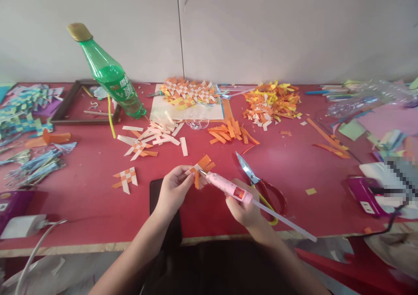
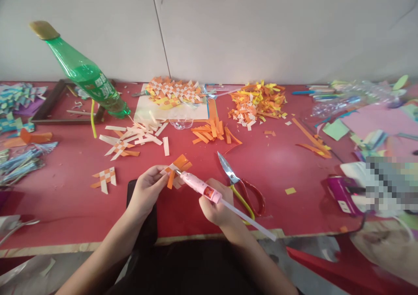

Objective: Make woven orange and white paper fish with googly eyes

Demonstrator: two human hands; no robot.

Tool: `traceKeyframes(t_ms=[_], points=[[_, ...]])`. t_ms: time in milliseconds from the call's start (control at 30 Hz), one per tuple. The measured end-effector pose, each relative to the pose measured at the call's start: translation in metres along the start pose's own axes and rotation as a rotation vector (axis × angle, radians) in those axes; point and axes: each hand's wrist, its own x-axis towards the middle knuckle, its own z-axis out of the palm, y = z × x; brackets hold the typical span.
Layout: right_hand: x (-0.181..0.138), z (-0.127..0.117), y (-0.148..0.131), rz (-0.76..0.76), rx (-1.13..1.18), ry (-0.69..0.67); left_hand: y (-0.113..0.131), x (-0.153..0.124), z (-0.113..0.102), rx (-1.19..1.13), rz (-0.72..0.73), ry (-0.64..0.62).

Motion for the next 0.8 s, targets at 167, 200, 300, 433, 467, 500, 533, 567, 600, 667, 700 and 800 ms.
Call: traceKeyframes(t_ms=[167, 200, 300, 433, 467, 500, 533, 567, 600, 667, 700, 800], points=[[0.003, -0.002, -0.01, -0.003, -0.091, 0.022, -0.002, -0.001, 0.0, 0.012, 0.003, -0.007], [0.004, -0.005, -0.012, 0.001, -0.115, 0.031, -0.002, -0.001, -0.001, 0.011, 0.0, -0.011], [0.005, -0.026, -0.01, 0.041, -0.204, 0.086, -0.003, -0.002, -0.001, -0.002, -0.012, -0.005], [0.015, -0.081, 0.018, 0.062, -0.665, -0.041, -0.004, -0.001, -0.002, -0.045, -0.028, 0.015], [0.019, -0.097, 0.029, 0.042, -0.702, -0.085, -0.005, 0.0, -0.002, -0.057, -0.034, 0.014], [0.023, -0.112, 0.041, 0.017, -0.721, -0.134, -0.005, 0.0, -0.003, -0.068, -0.043, 0.008], [0.027, -0.126, 0.053, -0.051, -0.795, -0.183, -0.006, 0.0, -0.003, -0.078, -0.053, -0.001], [0.029, -0.138, 0.066, -0.092, -0.874, -0.211, -0.006, 0.0, -0.003, -0.086, -0.064, -0.009], [0.032, -0.149, 0.077, -0.103, -0.939, -0.225, -0.006, 0.0, -0.003, -0.093, -0.074, -0.015], [0.035, -0.163, 0.095, -0.096, -0.988, -0.243, -0.007, 0.0, -0.002, -0.102, -0.092, -0.02], [0.036, -0.167, 0.099, -0.085, -1.0, -0.246, -0.008, 0.0, -0.002, -0.105, -0.099, -0.019], [0.041, -0.162, 0.088, -0.044, -1.024, -0.186, -0.008, -0.001, 0.0, -0.099, -0.115, -0.026]])
